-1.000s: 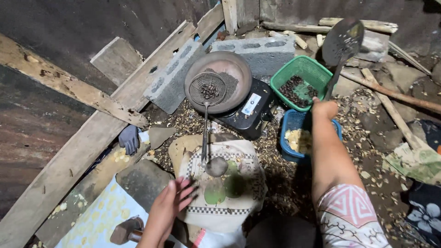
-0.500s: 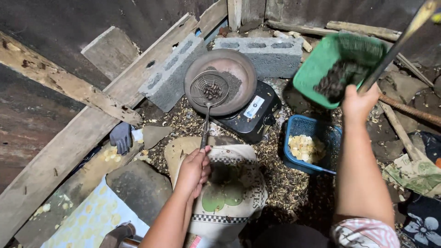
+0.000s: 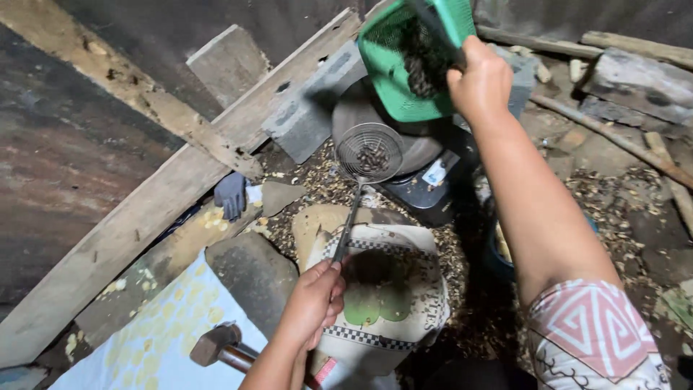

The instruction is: The person flattens round slices of a light-colored vegetable on a white sheet using a hammer. They also stir dark beans in a pan on a portable stove and grind green items on a stone slab with a stone pestle.

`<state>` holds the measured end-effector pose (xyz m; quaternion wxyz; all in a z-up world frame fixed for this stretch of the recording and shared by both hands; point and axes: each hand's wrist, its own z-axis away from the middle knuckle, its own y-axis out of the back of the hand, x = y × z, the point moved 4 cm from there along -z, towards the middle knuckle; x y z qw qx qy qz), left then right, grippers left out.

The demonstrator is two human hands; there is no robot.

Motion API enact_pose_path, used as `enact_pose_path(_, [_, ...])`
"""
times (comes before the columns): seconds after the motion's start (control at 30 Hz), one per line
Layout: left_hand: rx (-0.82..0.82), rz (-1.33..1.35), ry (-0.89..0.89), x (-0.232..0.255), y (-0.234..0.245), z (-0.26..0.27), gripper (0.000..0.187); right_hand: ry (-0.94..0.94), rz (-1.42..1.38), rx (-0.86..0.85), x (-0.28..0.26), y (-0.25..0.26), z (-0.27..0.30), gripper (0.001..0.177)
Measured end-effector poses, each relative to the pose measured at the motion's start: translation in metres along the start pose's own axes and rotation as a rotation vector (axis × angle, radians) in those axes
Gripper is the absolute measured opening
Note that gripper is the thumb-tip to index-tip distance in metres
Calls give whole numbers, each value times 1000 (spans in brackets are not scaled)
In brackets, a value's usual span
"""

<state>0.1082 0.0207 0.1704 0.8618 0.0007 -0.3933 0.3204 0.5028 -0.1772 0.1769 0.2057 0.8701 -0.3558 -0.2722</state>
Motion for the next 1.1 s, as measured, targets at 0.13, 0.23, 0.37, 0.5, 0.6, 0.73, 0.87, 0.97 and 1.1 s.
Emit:
enact_pose_path(0.13, [74,-39,63,3,11,21,13,154,101,-89,-27,-28,1,26])
enact_pose_path(0.23, [54,-113,81,7,14,31,25,208,143,-77,-31,-41,10,29])
enact_pose_path(0.37, [50,-124,98,7,20,34,32,194,193,-110,-31,-49,17,34])
enact_pose_path(0.5, [36,-105,55,12,23,29,32,134,182,-63,-22,-51,16,31])
enact_pose_path(0.6, [41,-123,69,9,25,30,31,97,161,-65,-16,-46,19,29])
enact_pose_path(0.73, [20,-100,68,7,26,28,32,84,192,-58,-18,-29,17,34])
enact_pose_path(0.87, [28,-135,63,6,27,24,34,96,272,-28,2,-32,19,30])
enact_pose_path(0.97, [25,-119,81,5,23,24,29,0,249,-23,7,-23,20,24])
enact_pose_path(1.1, [1,-145,73,10,20,16,32,-7,252,-4,15,-21,18,20])
